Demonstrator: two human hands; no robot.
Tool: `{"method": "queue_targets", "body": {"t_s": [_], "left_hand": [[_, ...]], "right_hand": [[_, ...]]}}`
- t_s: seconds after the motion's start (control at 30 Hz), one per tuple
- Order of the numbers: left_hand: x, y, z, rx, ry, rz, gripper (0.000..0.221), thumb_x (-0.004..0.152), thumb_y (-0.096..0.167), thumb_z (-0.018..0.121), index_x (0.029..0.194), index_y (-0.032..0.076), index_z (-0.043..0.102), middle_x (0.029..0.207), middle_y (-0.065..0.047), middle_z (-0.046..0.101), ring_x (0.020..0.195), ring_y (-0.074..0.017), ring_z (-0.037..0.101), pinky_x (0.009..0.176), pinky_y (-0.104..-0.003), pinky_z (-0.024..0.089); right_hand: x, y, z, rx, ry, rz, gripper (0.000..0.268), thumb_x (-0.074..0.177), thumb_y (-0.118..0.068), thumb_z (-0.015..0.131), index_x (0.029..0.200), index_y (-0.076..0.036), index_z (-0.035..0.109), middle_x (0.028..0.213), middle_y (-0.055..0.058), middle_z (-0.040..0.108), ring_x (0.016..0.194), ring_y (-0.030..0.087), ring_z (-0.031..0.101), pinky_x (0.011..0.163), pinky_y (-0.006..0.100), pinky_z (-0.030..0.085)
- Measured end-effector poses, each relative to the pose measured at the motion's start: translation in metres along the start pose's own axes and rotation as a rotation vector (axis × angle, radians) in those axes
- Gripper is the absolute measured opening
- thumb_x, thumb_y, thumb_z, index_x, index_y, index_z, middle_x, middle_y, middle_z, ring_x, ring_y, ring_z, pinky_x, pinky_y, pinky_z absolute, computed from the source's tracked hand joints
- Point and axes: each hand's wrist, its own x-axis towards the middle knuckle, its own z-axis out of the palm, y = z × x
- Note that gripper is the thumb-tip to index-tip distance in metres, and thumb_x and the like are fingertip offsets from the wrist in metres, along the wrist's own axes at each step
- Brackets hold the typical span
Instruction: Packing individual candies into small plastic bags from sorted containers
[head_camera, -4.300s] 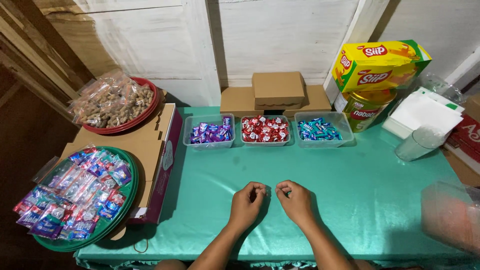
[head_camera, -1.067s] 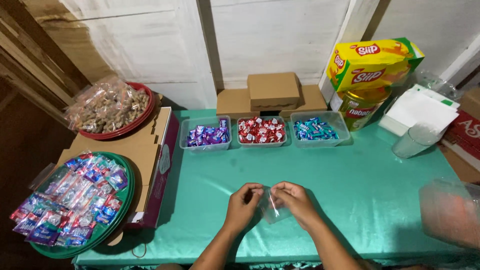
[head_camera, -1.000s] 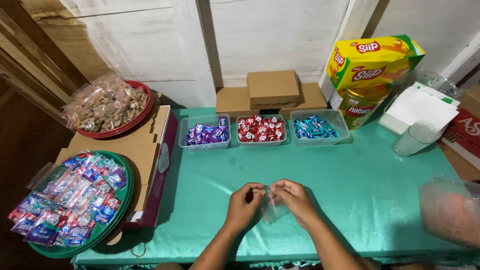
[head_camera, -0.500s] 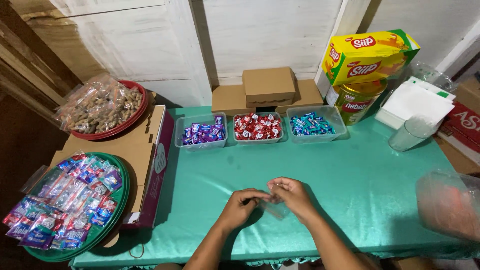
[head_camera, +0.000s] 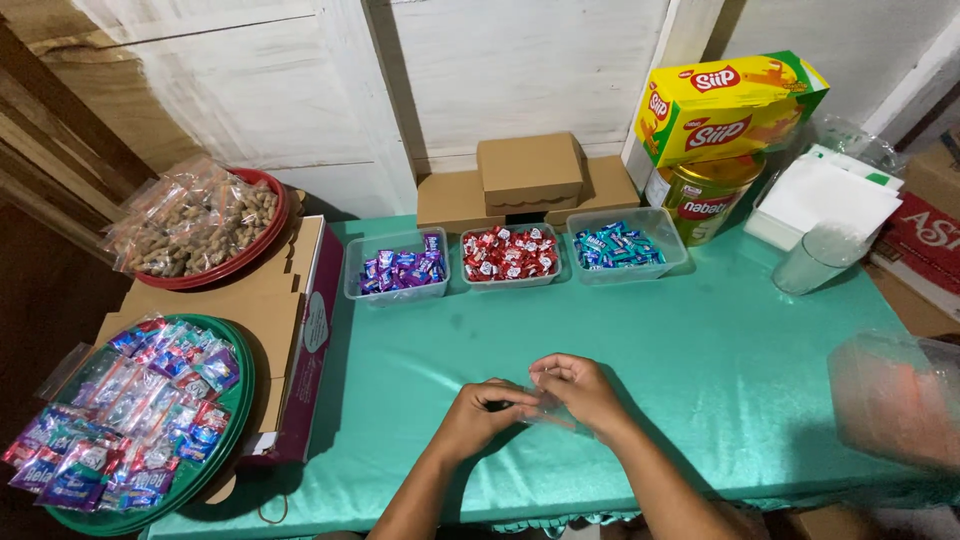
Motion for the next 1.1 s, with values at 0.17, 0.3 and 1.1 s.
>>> {"method": "queue_targets", "body": {"t_s": [0.17,0.3,1.1], "left_hand": [[0.002,-0.003,-0.001,0.044,0.013,0.097,0.019,0.082,0.001,0.083,0.098,0.011,0.086,0.087,-0.001,0.063,0.079,-0.0117,0.054,0.073,-0.025,0.045],[0.002,0.001,0.003,0.008,0.066,0.205,0.011,0.08,0.007,0.085,0.091,0.01,0.085,0.116,-0.003,0.061,0.108,-0.0161,0.057,0.098,-0.03,0.046],[0.004,0.014,0.011,-0.007,0.426,-0.066,0.026,0.099,0.021,0.064,0.092,0.001,0.078,0.072,-0.003,0.071,0.061,-0.0089,0.053,0.058,-0.023,0.043]], "right_hand": [[-0.002,-0.003,0.0,-0.008,-0.018,-0.019,0.026,0.088,0.001,0.069,0.112,0.003,0.077,0.09,0.011,0.078,0.075,0.014,0.067,0.068,0.025,0.053],[0.0,0.004,-0.003,0.071,-0.095,-0.109,0.036,0.082,0.0,0.077,0.118,0.005,0.072,0.108,0.015,0.078,0.091,0.019,0.074,0.078,0.027,0.059],[-0.004,-0.006,0.008,0.063,0.022,-0.043,0.024,0.1,-0.012,0.06,0.106,0.005,0.076,0.076,0.012,0.071,0.071,0.019,0.069,0.067,0.03,0.056]]}}
